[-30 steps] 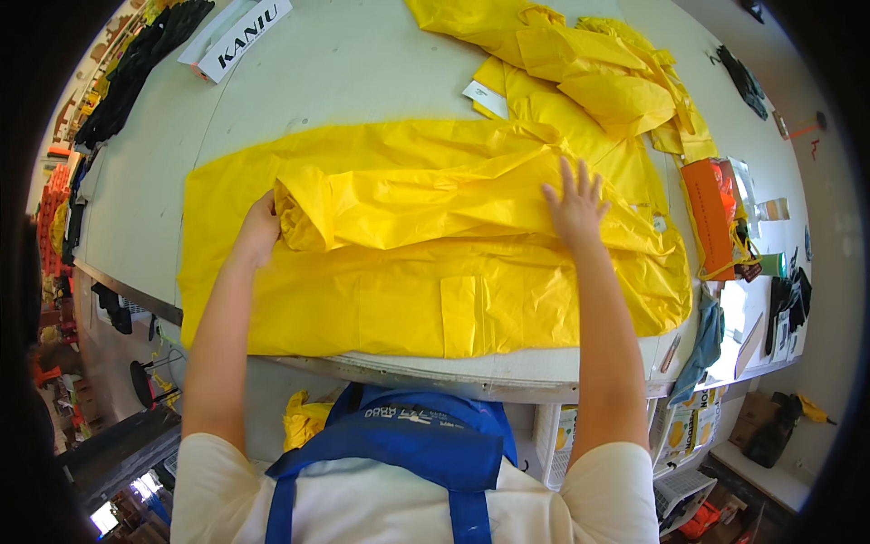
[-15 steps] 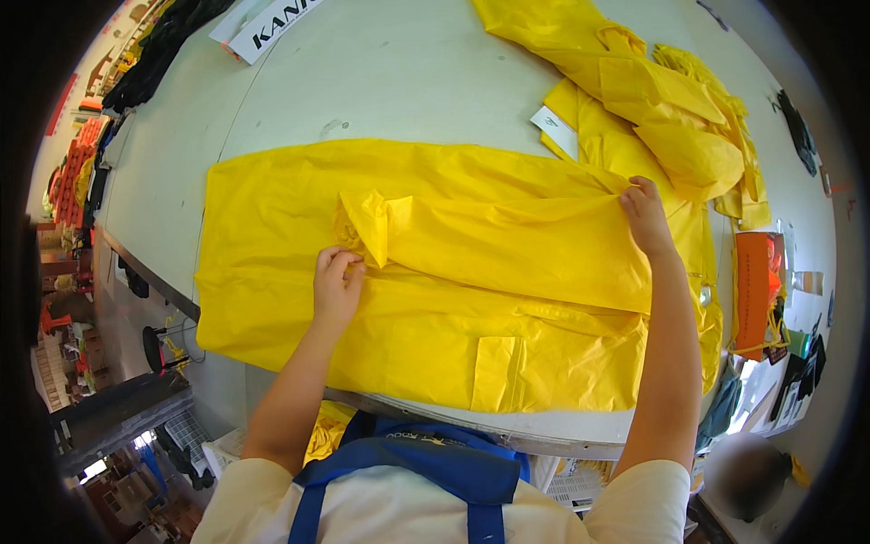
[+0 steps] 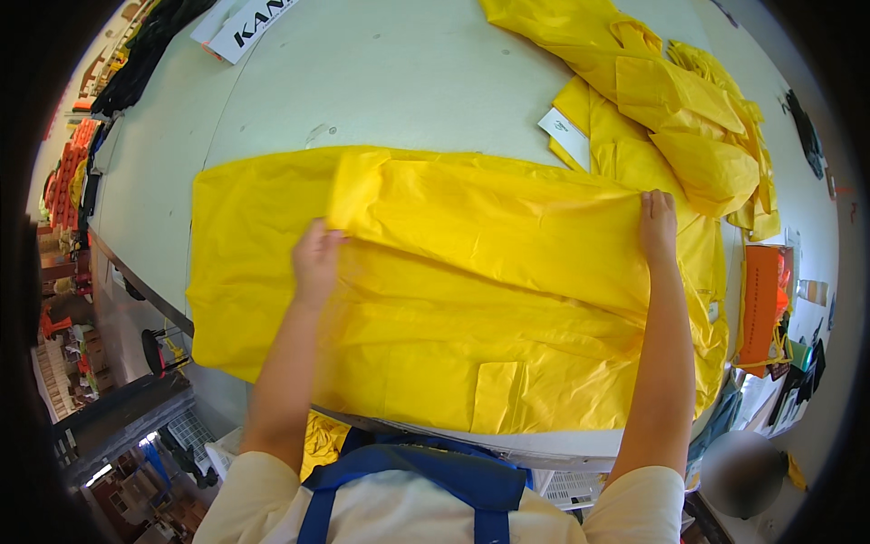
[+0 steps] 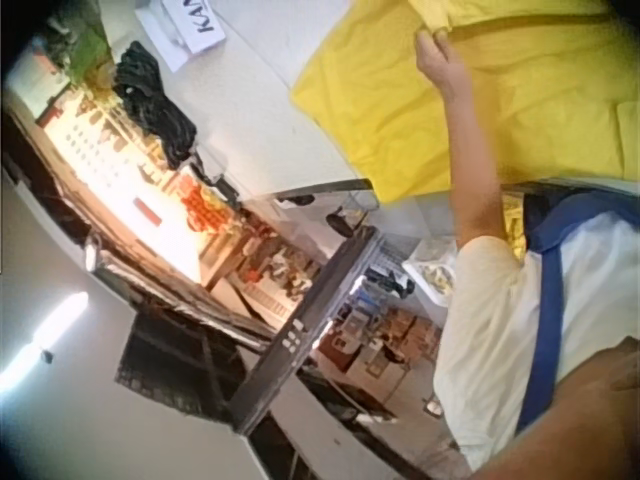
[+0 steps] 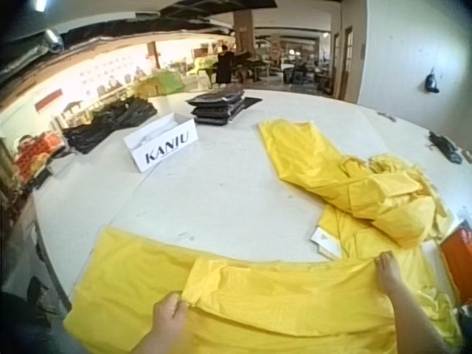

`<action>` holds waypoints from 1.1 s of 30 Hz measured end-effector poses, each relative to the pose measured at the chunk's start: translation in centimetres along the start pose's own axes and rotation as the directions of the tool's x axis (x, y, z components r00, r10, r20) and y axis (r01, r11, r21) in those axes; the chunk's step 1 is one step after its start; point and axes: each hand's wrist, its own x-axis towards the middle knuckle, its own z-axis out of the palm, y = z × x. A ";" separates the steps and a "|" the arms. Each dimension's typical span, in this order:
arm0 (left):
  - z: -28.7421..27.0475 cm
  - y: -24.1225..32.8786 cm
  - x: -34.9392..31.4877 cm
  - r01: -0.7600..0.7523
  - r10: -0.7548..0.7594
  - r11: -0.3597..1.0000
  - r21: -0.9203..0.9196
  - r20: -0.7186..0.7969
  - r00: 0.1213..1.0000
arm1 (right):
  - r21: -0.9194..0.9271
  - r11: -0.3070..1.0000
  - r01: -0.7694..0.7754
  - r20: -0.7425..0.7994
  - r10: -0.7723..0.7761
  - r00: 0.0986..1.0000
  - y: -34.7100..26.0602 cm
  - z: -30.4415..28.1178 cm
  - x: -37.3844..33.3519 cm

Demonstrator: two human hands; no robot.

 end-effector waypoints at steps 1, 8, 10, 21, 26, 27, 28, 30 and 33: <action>-2.2 0.5 0.1 0.053 -0.054 0.991 0.126 0.001 0.999 | -0.033 0.999 0.000 -0.029 -0.001 1.000 0.4 0.5 0.0; -5.4 1.5 1.6 -0.151 0.128 0.940 0.306 0.094 0.987 | 0.008 1.000 0.020 -0.122 -0.019 0.992 -0.7 0.8 -0.4; -2.0 7.0 3.5 -0.037 0.015 0.962 0.269 0.085 0.996 | 0.011 0.999 0.039 -0.107 -0.038 0.993 -0.7 0.7 -0.5; 0.0 1.1 11.8 -0.177 0.186 0.637 0.750 0.074 0.980 | 0.132 0.991 -0.010 0.041 0.005 0.999 0.8 0.3 0.0; -0.5 8.1 16.8 -0.292 -0.431 0.165 0.942 0.335 0.838 | -0.088 0.996 -0.028 0.634 0.078 0.770 -1.3 -6.7 3.4; -2.0 7.3 17.8 -0.348 -0.376 0.215 0.913 0.406 0.833 | -0.158 0.986 -0.054 0.583 0.137 0.801 -1.8 -7.1 3.2; -4.7 5.4 18.8 -0.402 -0.321 0.261 0.877 0.472 0.821 | -0.097 0.995 -0.032 0.503 0.076 0.861 -1.8 -7.8 2.7; -7.4 5.0 16.8 -0.459 -0.205 0.341 0.820 0.542 0.815 | 0.014 1.000 0.001 0.342 -0.005 0.940 -0.9 -9.9 -0.2; -11.7 9.3 8.0 -0.611 0.348 0.223 0.760 0.524 0.778 | -0.097 0.978 0.183 0.099 -0.174 0.980 -3.2 -14.8 -7.4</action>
